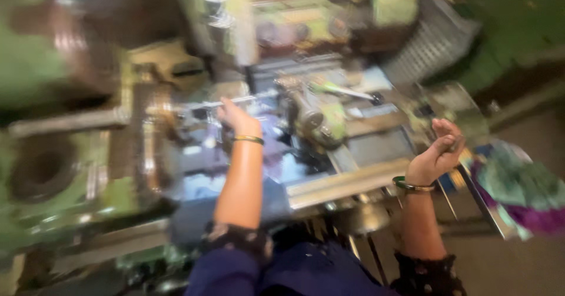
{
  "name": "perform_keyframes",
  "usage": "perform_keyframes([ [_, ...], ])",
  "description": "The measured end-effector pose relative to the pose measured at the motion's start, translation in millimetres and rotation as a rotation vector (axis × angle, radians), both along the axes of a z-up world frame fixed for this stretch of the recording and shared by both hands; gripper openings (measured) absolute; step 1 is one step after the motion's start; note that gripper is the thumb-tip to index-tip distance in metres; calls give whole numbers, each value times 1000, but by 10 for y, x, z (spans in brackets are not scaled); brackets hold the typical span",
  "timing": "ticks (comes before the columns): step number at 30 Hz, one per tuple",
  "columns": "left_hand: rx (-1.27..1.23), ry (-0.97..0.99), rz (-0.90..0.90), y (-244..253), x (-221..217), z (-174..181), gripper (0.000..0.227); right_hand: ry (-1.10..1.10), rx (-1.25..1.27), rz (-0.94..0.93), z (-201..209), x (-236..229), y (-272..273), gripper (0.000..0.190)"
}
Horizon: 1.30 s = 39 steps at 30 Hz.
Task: The person repeatedly picks up metal rods from green bins, inserts them into a lathe chuck, operates the machine to machine the rods, and then removes the finished pieces. The process is repeated multiple times in a continuous loop.
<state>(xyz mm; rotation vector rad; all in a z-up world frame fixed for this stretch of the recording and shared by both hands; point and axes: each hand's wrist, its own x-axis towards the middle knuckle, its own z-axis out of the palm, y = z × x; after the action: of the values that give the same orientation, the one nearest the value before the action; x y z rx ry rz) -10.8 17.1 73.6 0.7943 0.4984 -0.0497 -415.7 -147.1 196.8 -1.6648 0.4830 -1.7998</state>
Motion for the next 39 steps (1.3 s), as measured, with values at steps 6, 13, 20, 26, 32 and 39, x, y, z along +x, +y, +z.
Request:
perform_keyframes([
  [6,-88,-578,-558,846,-1449,1616,24,-77,304,-271,-1122,-1612,-485,38],
  [13,400,-411,-936,1377,-3115,2222,70,1231,148,-77,-2770,-2009,-579,33],
  [20,375,-254,-1161,1372,-4347,1221,61,1277,549,-127,-3048,-1643,-529,33],
  [26,373,-62,-1059,1363,-4605,618,47,1277,555,-116,-3031,-1658,-417,54],
  [32,436,-52,-1079,1287,-4844,142,35,1222,249,77,-3012,-1908,-601,35],
  [39,623,-326,-915,1818,-4943,-59,26,431,1379,520,-2841,-1536,1445,39],
])
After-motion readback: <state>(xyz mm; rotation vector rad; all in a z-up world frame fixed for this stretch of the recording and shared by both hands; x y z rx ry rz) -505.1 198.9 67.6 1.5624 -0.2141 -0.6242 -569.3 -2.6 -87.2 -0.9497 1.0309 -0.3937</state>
